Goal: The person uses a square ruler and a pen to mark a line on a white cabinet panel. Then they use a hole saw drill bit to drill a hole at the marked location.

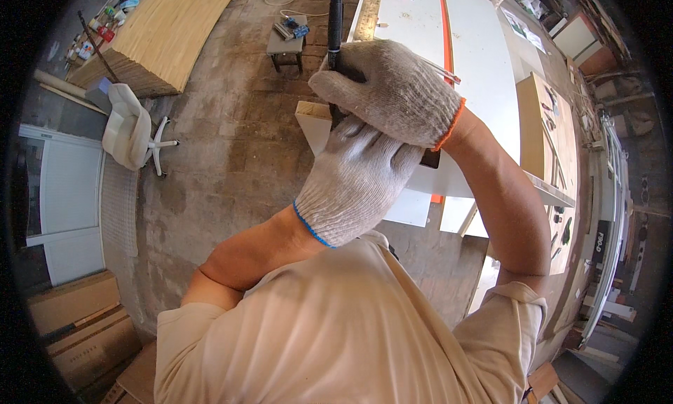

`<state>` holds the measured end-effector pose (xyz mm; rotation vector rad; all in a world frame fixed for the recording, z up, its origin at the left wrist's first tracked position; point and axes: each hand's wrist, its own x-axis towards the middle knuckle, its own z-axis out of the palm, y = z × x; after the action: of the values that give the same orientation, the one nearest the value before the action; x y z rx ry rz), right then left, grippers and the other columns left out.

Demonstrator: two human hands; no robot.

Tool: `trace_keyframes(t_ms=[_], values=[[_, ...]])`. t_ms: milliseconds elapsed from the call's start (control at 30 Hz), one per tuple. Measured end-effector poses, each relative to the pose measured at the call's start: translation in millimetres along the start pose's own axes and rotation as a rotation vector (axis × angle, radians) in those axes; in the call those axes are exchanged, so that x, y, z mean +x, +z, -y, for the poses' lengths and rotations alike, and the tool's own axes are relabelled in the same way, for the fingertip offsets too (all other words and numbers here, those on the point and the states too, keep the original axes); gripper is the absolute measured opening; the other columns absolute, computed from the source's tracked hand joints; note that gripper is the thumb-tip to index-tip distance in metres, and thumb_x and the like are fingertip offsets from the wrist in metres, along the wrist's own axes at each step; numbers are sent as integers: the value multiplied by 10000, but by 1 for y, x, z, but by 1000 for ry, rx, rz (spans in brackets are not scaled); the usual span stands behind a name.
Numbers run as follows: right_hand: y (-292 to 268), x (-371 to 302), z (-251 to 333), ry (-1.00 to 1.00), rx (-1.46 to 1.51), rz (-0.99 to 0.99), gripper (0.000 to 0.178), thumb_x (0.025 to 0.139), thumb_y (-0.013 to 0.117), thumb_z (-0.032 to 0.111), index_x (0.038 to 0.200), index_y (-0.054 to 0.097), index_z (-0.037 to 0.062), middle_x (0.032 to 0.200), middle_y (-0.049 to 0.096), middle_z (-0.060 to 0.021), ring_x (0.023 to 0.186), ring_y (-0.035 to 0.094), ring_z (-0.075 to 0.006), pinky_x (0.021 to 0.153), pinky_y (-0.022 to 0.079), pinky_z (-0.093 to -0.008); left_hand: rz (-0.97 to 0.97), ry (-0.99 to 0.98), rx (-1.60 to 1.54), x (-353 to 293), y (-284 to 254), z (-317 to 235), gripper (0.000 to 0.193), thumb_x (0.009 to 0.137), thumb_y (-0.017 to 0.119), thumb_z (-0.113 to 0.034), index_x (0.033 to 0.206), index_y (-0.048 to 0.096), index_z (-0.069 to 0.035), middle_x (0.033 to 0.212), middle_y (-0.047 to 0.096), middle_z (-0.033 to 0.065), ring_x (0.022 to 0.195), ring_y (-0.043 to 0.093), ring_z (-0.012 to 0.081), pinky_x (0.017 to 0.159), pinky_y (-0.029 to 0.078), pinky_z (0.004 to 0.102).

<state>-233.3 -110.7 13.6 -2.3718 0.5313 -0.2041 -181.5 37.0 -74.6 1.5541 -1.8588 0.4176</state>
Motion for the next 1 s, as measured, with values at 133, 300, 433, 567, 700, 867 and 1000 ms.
trace_keyframes(t_ms=[133,300,433,567,700,867,1000], values=[[-2,3,-1,17,12,-12,400,1095,745,402,1129,845,16,857,770,-52,772,719,-131,739,606,-348,-25,6,19,1,3,1,490,882,785,-217,1328,787,-16,1287,766,173,1260,710,342,1281,469,536],[1,0,-2,-2,48,-31,417,1103,737,401,1145,842,-1,864,773,-53,747,714,-132,706,605,-341,-34,4,-1,0,3,0,486,879,781,-216,1315,782,0,1283,762,177,1263,707,350,1278,468,524],[-5,-6,1,3,116,-179,381,1153,690,348,1242,829,5,894,783,-47,693,677,-89,623,564,-285,-49,24,-22,3,3,2,468,885,764,-212,1283,767,35,1254,746,189,1229,704,352,1252,480,508],[-33,-36,-19,-85,236,-413,389,1206,630,316,1439,770,37,961,828,-72,711,708,-90,621,578,-271,-43,44,-26,9,2,6,448,887,752,-203,1240,746,74,1196,719,201,1179,696,355,1216,498,497],[-46,-105,-75,-46,6,-661,356,1220,625,301,1458,746,66,1092,853,-115,989,841,-180,848,709,-346,30,39,-35,20,5,2,453,886,764,-154,1266,725,89,1205,713,207,1175,709,352,1181,534,499],[-33,-177,-126,110,-298,-792,304,1235,573,199,1476,725,93,1235,822,-157,1178,813,-232,1038,691,-424,-61,66,7,22,14,-13,408,925,764,-129,1274,709,74,1280,718,211,1232,733,347,1231,532,520],[-27,-188,-136,166,-215,-819,314,1230,581,190,1485,717,68,1266,812,-152,1207,799,-226,1060,678,-430,-114,120,15,29,28,-32,398,948,761,-122,1298,700,56,1260,713,201,1219,734,343,1225,544,522]])
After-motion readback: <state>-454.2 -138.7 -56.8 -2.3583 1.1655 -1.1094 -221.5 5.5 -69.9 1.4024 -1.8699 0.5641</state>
